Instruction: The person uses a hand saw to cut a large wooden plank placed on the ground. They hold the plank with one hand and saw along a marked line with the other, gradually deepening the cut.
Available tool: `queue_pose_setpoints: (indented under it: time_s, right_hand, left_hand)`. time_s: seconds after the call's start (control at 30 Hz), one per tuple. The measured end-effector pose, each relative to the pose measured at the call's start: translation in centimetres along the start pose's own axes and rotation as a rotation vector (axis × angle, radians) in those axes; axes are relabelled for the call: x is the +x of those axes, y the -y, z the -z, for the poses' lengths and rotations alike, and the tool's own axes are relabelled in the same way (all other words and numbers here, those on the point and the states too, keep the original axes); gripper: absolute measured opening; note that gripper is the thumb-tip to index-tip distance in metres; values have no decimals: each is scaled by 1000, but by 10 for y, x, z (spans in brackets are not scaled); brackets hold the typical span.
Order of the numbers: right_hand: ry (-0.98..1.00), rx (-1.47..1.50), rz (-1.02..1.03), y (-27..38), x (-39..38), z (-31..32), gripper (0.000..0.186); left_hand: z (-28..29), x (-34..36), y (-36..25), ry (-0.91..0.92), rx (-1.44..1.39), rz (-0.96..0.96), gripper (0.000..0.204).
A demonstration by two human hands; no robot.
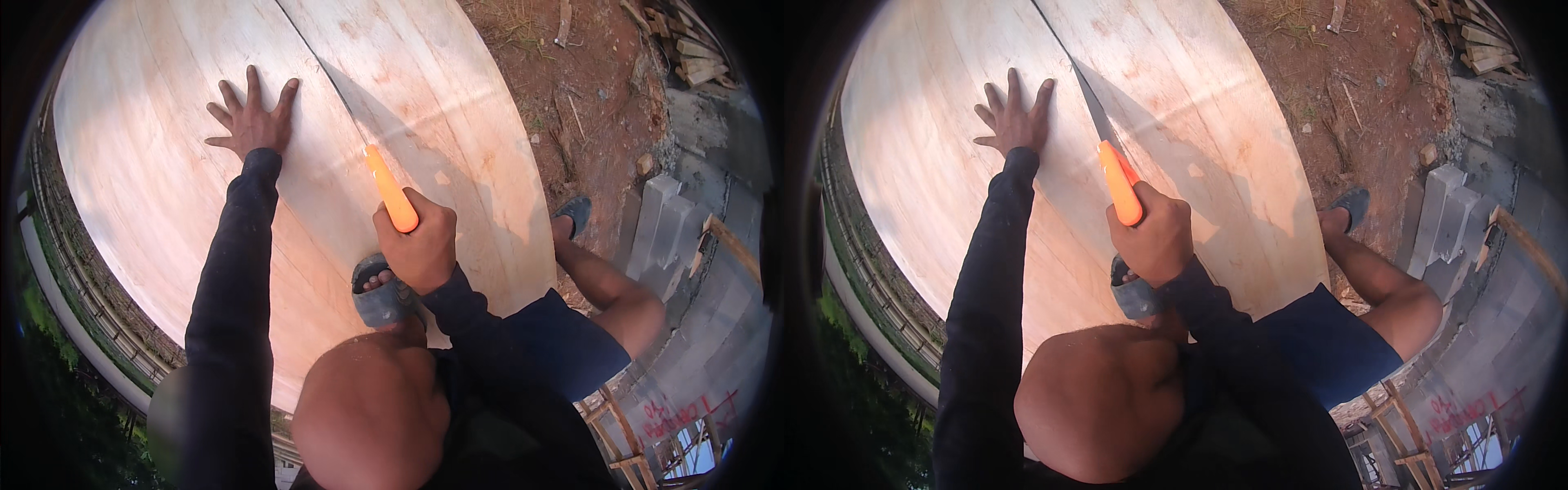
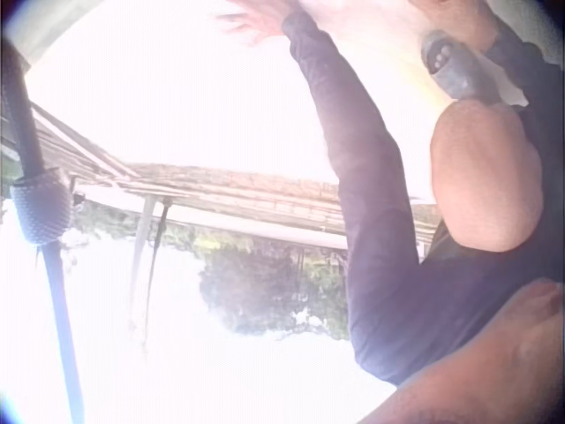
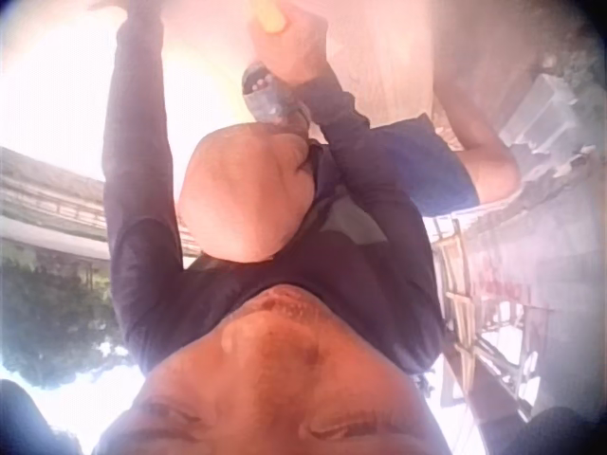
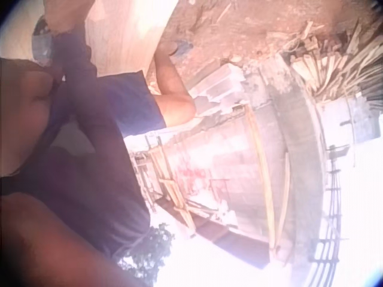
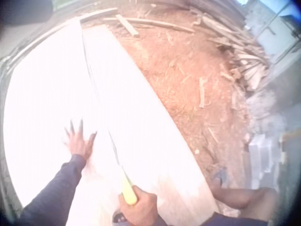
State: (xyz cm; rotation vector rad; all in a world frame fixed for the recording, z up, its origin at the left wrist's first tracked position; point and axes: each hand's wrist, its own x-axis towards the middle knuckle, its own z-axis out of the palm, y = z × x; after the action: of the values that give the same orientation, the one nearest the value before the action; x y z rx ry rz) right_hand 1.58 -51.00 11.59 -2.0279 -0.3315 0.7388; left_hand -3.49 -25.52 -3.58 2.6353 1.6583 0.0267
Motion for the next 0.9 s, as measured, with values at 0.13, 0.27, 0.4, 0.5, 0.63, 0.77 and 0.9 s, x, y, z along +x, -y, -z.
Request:
queue_pose_setpoints:
  time_s: [0.13, 0.27, 0.4, 0.5, 0.63, 0.77, 0.9]
  right_hand:
    - [71, -60, -42, 10, -105, 81, 9]
    - [26, 75, -116, 17, -78, 60, 7]
    - [13, -108, -26, 16, 69, -9, 20]
    - [-71, -44, 114, -5, 59, -26, 21]
    - [47, 112, -76, 9, -62, 46, 11]
    - [107, -25, -96, 13, -117, 101, 6]
    - [92, 28, -148, -1, -1, 23, 15]
  left_hand:
    - [9, -2, -6, 24, -78, 16, 93]
    - [9, -3, -4, 1, -86, 1, 93]
    - [6, 4, -20, -8, -53, -29, 96]
    - [0, -3, -13, 8, -29, -39, 96]
    - [2, -5, 1, 10, -55, -10, 96]
    - [7, 0, -1, 9, -45, -2, 97]
    - [6, -6, -3, 20, -39, -9, 97]
